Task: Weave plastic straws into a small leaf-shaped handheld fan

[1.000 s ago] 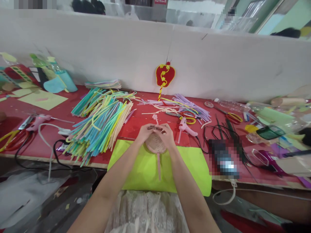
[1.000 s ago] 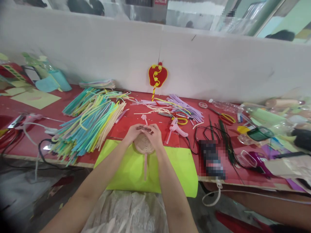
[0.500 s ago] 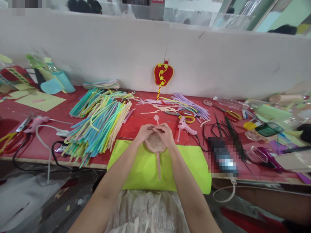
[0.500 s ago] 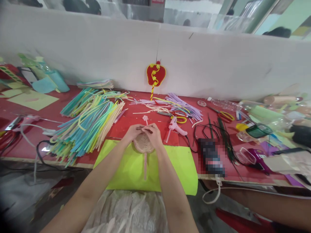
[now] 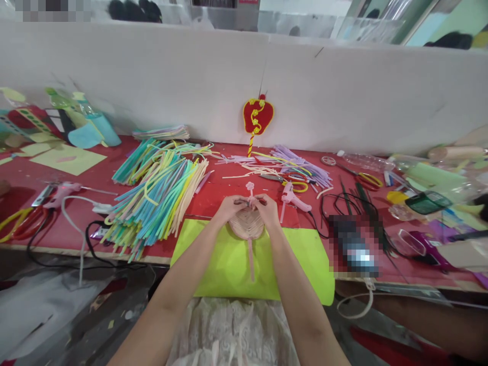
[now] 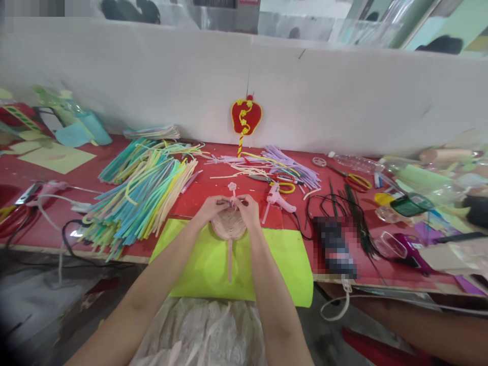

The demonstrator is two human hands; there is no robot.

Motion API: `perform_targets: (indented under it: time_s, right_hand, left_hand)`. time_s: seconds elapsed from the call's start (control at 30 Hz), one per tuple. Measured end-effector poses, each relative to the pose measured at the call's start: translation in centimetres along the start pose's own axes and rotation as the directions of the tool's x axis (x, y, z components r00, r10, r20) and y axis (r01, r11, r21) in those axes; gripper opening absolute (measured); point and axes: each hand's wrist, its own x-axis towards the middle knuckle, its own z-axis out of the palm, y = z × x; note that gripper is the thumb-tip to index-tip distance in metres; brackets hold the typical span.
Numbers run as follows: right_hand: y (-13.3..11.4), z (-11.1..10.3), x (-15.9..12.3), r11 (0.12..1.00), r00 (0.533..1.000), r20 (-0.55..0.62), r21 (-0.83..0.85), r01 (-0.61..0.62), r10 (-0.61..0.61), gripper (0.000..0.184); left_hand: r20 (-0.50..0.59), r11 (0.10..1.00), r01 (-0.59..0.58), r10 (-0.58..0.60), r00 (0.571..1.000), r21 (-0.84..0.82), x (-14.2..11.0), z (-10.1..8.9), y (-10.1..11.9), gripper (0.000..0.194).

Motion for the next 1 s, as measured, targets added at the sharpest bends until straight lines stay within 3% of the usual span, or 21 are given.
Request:
perform_targets:
  time_s: [0.43, 1.0]
  right_hand:
    - [-0.4, 0.0, -0.2, 0.993, 0.996, -0.082, -0.113, 0.029, -0.039, 0.021]
    - [-0.3, 0.6, -0.5, 0.973, 0.978, -0.152, -0.200, 0.111, -0.142, 0.024]
  left_hand:
    - [0.000, 0.995, 0.034, -0.034, 0.999, -0.092, -0.6, 0.3, 0.9, 0.026]
    - [0.006, 0.951, 0.061, -0.062, 0.998, -0.302, -0.8, 1.1, 0.3, 0.030]
